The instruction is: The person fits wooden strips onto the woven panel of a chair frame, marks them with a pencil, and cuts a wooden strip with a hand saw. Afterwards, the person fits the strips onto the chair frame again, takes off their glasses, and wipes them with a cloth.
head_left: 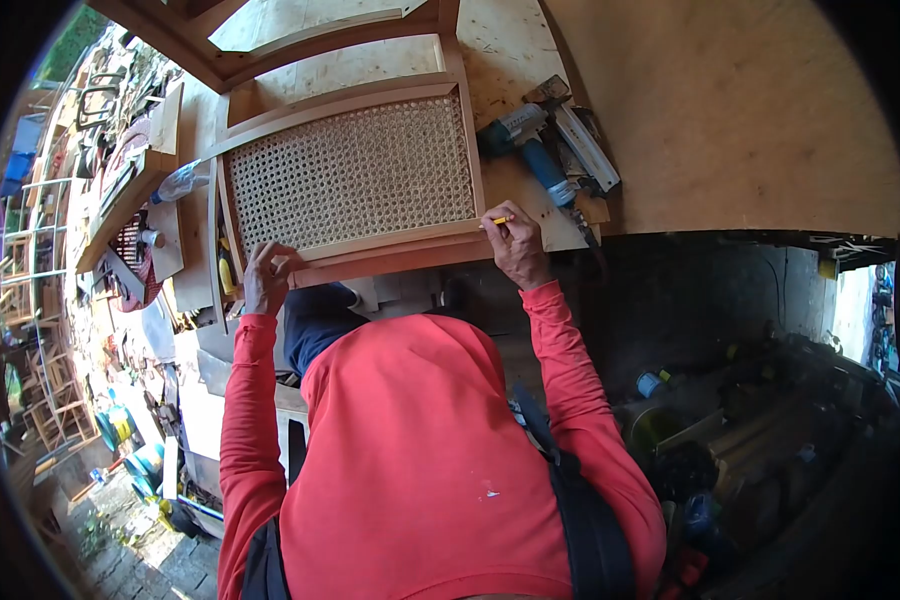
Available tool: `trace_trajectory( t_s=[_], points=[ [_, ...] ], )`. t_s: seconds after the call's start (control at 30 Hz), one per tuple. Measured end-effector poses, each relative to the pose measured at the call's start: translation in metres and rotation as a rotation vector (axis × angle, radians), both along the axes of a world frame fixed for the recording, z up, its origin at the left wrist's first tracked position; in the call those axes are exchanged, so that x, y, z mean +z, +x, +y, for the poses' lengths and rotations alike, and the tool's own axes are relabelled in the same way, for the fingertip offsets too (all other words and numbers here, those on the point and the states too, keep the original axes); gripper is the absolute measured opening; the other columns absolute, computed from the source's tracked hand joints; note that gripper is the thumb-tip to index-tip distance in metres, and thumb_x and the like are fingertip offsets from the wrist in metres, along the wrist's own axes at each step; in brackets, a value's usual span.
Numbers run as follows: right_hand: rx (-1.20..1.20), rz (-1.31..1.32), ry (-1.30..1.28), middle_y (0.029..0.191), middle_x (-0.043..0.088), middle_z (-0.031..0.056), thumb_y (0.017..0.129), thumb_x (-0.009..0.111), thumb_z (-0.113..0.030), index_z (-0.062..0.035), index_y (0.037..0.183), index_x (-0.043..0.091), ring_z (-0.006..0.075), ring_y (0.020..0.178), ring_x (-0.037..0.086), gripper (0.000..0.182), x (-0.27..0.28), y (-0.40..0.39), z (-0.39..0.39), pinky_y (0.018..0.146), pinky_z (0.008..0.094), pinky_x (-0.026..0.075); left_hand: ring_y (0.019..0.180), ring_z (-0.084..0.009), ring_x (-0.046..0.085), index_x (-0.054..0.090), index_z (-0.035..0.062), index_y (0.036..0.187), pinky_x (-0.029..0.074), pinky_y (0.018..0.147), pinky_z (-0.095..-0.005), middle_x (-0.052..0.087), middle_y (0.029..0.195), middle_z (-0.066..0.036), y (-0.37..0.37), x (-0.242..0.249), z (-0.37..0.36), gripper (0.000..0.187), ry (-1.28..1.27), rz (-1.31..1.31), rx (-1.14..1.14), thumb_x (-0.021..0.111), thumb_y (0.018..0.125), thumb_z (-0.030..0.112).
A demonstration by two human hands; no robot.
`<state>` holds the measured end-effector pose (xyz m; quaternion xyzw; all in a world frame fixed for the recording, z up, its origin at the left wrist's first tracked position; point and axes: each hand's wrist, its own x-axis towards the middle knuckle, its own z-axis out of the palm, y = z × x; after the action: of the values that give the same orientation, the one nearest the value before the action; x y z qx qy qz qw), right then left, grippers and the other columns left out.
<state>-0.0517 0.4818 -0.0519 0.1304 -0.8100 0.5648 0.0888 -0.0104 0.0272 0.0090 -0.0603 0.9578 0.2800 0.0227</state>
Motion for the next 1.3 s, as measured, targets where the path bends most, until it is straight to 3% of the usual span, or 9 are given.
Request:
trace_trajectory(
  t_s=[0.4, 0.5, 0.6, 0.73, 0.87, 0.97, 1.1, 1.2, 1.3],
  points=[
    [-0.01, 0.0, 0.056, 0.085, 0.056, 0.0085, 0.101, 0.068, -0.004, -0.0022, 0.093, 0.064, 0.0238, 0.066, 0.06, 0.009, -0.002, -0.003, 0.001, 0.063, 0.036, 0.047, 0.085, -0.0279, 0.068, 0.078, 0.0085, 0.103, 0.054, 0.075, -0.0389, 0.067, 0.105, -0.01, 0.0, -0.016, -0.011, 0.015, -0.002, 0.048, -0.007, 0.077, 0.089, 0.012],
    [0.07, 0.018, 0.092, 0.089, 0.063, 0.0074, 0.102, 0.068, -0.006, -0.0015, 0.096, 0.066, 0.0189, 0.072, 0.065, 0.009, -0.007, -0.006, 0.006, 0.065, 0.0335, 0.05, 0.072, -0.0173, 0.055, 0.077, 0.0085, 0.108, 0.047, 0.068, -0.0328, 0.065, 0.103, -0.006, 0.0, -0.025, -0.018, 0.02, -0.006, 0.134, -0.079, 0.077, 0.089, 0.01],
    [0.093, -0.273, -0.209, 0.097, 0.07, 0.0066, 0.106, 0.065, -0.009, 0.0001, 0.101, 0.068, 0.015, 0.084, 0.069, 0.011, -0.016, -0.011, 0.017, 0.072, 0.0308, 0.053, 0.074, -0.0192, 0.058, 0.077, 0.009, 0.109, 0.05, 0.07, -0.0344, 0.065, 0.104, -0.007, -0.001, -0.021, -0.017, 0.02, -0.013, 0.115, -0.09, 0.077, 0.089, 0.01],
    [0.037, -0.246, -0.461, 0.11, 0.074, 0.0112, 0.111, 0.056, -0.009, 0.0038, 0.111, 0.071, 0.0174, 0.092, 0.07, 0.02, 0.009, 0.001, 0.021, 0.088, 0.0341, 0.056, 0.093, -0.0397, 0.069, 0.075, 0.0106, 0.106, 0.055, 0.082, -0.0477, 0.067, 0.108, -0.015, -0.001, -0.003, -0.01, 0.018, -0.068, 0.02, -0.107, 0.078, 0.091, 0.021],
    [0.041, -0.547, -0.817, 0.108, 0.073, 0.0116, 0.109, 0.056, -0.009, 0.0015, 0.12, 0.069, 0.0142, 0.083, 0.066, 0.019, 0.005, 0.043, -0.007, 0.078, 0.0291, 0.053, 0.11, -0.0398, 0.061, 0.066, 0.0091, 0.11, 0.052, 0.096, -0.0491, 0.065, 0.11, -0.012, -0.004, -0.002, -0.012, 0.024, -0.39, 0.141, -0.273, 0.073, 0.087, 0.01],
    [-0.018, -0.786, -0.909, 0.104, 0.074, 0.0094, 0.106, 0.064, -0.011, -0.0018, 0.122, 0.067, 0.0074, 0.063, 0.054, 0.018, 0.002, 0.071, -0.052, 0.059, 0.0232, 0.042, 0.107, -0.0376, 0.06, 0.063, 0.0089, 0.106, 0.047, 0.093, -0.0507, 0.064, 0.108, -0.011, -0.008, 0.007, -0.007, 0.021, -0.401, 0.157, -0.34, 0.071, 0.086, 0.007],
    [-0.165, -0.796, -0.878, 0.102, 0.075, 0.0069, 0.107, 0.07, -0.021, -0.0062, 0.114, 0.067, 0.0042, 0.051, 0.044, 0.017, 0.013, 0.074, -0.115, 0.05, 0.0222, 0.034, 0.1, -0.0361, 0.059, 0.059, 0.0082, 0.103, 0.047, 0.088, -0.0482, 0.061, 0.098, -0.012, 0.001, 0.003, -0.007, 0.018, -0.186, 0.222, -0.436, 0.072, 0.09, 0.011],
    [-0.191, -0.714, -0.941, 0.06, 0.039, -0.0068, 0.11, 0.064, -0.019, -0.0059, 0.104, 0.068, 0.0043, 0.05, 0.038, 0.015, 0.055, 0.065, -0.151, 0.048, 0.0236, 0.029, 0.1, -0.0376, 0.058, 0.058, 0.0033, 0.102, 0.051, 0.089, -0.0458, 0.058, 0.101, -0.015, 0.025, 0.012, 0.004, 0.017, -0.057, 0.309, -0.472, 0.071, 0.091, 0.006],
    [-0.242, -0.582, -0.846, 0.081, 0.069, 0.0034, 0.11, 0.066, -0.019, -0.0019, 0.113, 0.07, 0.0031, 0.052, 0.039, 0.018, 0.098, 0.045, -0.19, 0.049, 0.0228, 0.031, 0.099, -0.0395, 0.057, 0.057, 0.0023, 0.105, 0.052, 0.087, -0.0466, 0.057, 0.101, -0.015, 0.051, 0.006, 0.014, 0.02, 0.099, 0.354, -0.445, 0.071, 0.09, 0.004]
  ],
)
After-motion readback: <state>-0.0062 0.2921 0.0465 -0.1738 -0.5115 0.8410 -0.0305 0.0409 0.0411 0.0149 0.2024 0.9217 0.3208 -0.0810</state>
